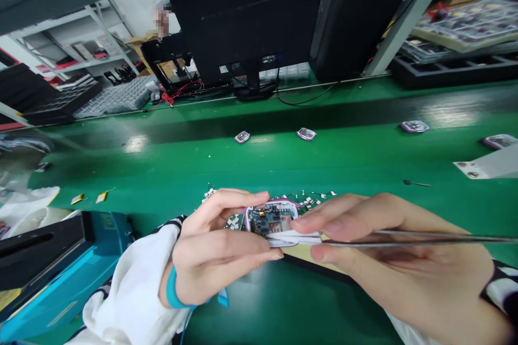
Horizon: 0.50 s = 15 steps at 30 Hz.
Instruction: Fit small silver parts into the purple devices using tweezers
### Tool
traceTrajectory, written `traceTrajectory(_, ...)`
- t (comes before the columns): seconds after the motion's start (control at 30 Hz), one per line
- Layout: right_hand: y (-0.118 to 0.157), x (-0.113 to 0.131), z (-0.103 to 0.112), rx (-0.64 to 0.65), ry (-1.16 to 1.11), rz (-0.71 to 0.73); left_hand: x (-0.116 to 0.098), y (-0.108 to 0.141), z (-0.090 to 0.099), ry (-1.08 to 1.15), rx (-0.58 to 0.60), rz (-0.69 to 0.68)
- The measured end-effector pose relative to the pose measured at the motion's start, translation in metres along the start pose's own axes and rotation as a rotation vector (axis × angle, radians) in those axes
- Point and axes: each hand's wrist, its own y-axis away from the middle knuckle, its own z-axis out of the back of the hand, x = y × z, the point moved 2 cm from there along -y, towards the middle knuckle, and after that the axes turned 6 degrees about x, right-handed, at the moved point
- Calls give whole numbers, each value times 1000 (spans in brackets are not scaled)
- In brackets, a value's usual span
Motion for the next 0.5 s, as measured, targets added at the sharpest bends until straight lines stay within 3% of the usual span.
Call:
traceTrajectory(0.1, 1, 1, -1, -20, 0, -50, 1, -2, -1, 6, -6, 6)
traceTrajectory(0.3, 2, -4, 3, 12, 26, 41, 0, -6, 1, -53, -18, 4)
traceTrajectory(0.5, -1, 8, 7, 249, -19, 10, -4, -7, 4, -151, -29, 12)
